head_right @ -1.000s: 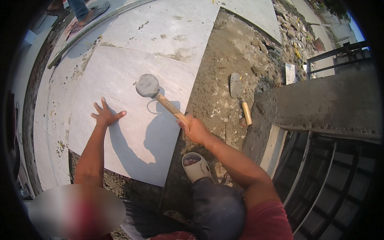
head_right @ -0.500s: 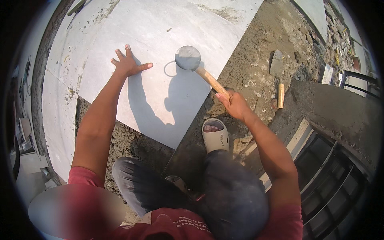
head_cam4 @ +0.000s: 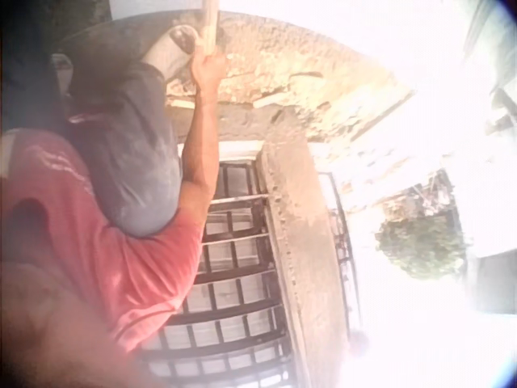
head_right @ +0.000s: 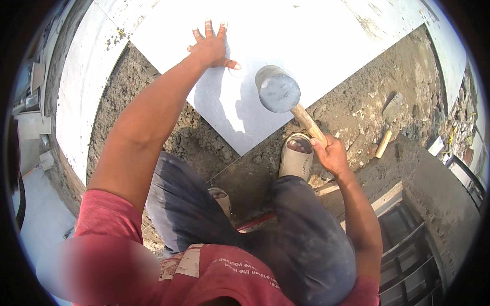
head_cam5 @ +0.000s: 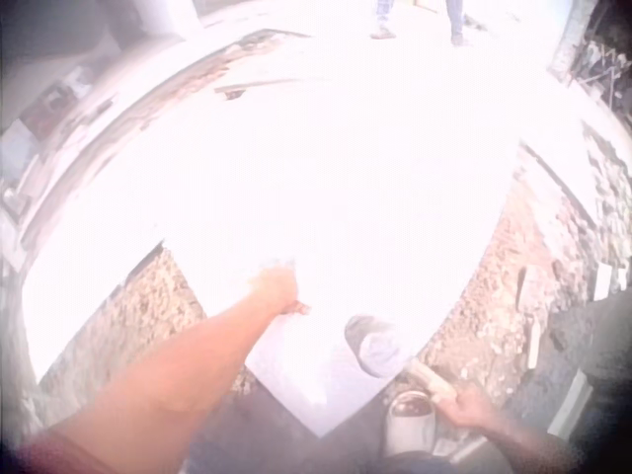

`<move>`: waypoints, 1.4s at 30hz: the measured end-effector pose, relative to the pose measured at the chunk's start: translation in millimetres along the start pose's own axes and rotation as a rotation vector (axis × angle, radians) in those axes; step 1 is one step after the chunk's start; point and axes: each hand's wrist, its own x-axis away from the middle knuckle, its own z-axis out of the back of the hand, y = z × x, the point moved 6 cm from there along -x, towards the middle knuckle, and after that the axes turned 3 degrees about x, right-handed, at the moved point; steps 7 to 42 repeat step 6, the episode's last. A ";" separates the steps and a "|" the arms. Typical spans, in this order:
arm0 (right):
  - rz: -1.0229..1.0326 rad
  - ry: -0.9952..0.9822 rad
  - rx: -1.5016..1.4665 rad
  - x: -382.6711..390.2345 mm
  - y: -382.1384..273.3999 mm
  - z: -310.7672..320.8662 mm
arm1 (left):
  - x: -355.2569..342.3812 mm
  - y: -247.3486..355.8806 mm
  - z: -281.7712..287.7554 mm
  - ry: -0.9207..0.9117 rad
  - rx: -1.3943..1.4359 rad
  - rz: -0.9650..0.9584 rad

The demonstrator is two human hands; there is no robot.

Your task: The person spreads cement on the floor using a trowel, then places a large white tile onto the cement. They use a rubber mallet to tap the tile into place, ensuring it is level and secure.

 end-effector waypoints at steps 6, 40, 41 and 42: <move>0.323 0.238 -0.347 -40.5 -121.4 82.7 | 12.6 -27.5 31.9 -0.035 0.040 0.096; 0.323 0.238 -0.347 -40.5 -121.4 82.7 | 12.6 -27.5 31.9 -0.035 0.040 0.096; 0.323 0.238 -0.347 -40.5 -121.4 82.7 | 12.6 -27.5 31.9 -0.035 0.040 0.096; 0.323 0.238 -0.347 -40.5 -121.4 82.7 | 12.6 -27.5 31.9 -0.035 0.040 0.096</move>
